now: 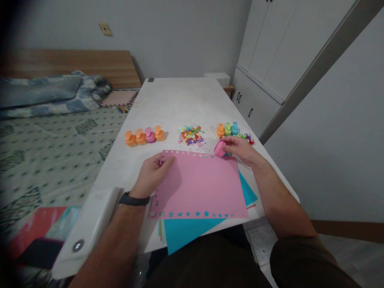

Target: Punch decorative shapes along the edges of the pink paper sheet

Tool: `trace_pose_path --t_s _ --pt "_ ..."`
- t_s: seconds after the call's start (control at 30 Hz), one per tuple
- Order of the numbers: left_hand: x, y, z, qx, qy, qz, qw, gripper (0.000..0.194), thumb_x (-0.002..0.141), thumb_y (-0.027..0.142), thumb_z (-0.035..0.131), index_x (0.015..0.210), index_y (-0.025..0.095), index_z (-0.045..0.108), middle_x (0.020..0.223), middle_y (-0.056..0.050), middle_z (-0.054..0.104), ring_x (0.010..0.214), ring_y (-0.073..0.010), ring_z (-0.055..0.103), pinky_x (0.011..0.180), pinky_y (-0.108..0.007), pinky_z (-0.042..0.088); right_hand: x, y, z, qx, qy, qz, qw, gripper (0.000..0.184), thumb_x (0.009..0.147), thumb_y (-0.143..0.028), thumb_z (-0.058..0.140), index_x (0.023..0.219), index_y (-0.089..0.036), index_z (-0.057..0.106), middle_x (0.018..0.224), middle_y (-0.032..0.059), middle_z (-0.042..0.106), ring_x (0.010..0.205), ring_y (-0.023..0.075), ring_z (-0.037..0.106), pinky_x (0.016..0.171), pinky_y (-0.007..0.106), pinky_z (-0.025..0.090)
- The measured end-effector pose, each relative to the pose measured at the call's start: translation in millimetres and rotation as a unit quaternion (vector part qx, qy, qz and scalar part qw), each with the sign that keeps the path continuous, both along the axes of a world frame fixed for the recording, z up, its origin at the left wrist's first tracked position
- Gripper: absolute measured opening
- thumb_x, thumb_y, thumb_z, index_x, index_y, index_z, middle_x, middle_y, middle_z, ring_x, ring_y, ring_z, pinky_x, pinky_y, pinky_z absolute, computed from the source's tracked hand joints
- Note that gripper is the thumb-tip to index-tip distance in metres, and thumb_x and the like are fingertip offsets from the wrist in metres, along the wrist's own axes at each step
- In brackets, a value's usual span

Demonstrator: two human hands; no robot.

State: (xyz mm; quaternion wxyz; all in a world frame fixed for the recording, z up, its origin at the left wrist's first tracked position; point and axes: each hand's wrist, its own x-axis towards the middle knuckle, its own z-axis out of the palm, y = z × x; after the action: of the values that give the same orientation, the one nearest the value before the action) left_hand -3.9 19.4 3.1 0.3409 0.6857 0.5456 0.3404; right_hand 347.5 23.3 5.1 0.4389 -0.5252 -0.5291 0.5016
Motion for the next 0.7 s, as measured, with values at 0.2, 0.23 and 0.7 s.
trace_pose_path --t_s 0.2,0.23,0.7 --pt "1.3 -2.2 4.3 0.004 0.006 0.014 1.000 0.036 0.092 0.051 0.054 0.085 0.018 0.065 0.070 0.002 0.059 0.064 -0.0131 0.049 0.057 -0.022 0.035 -3.6 -4.3 -1.3 0.031 0.038 -0.027 0.998 0.044 0.076 -0.044 0.084 0.112 -0.023 0.071 0.108 0.0052 0.074 0.090 0.0178 0.068 0.089 0.037 0.057" --pt "0.9 -2.2 5.2 0.003 0.008 0.017 1.000 0.036 0.092 0.051 0.054 0.085 0.018 0.066 0.071 0.001 0.059 0.065 -0.0134 0.049 0.057 -0.022 0.036 -4.1 -3.7 -1.5 0.048 0.053 -0.046 0.996 0.044 0.075 -0.045 0.085 0.111 -0.023 0.071 0.107 0.0050 0.074 0.091 0.0179 0.068 0.088 0.037 0.057" --pt "-15.4 -4.7 23.8 -0.007 -0.053 0.078 0.996 0.033 0.092 0.049 0.057 0.098 0.018 0.069 0.081 -0.002 0.068 0.068 -0.0148 0.057 0.055 -0.022 0.043 8.1 3.3 2.2 0.164 0.144 -0.229 0.949 0.036 0.077 -0.052 0.081 0.099 -0.026 0.069 0.101 0.0017 0.074 0.092 0.0173 0.071 0.089 0.034 0.058"
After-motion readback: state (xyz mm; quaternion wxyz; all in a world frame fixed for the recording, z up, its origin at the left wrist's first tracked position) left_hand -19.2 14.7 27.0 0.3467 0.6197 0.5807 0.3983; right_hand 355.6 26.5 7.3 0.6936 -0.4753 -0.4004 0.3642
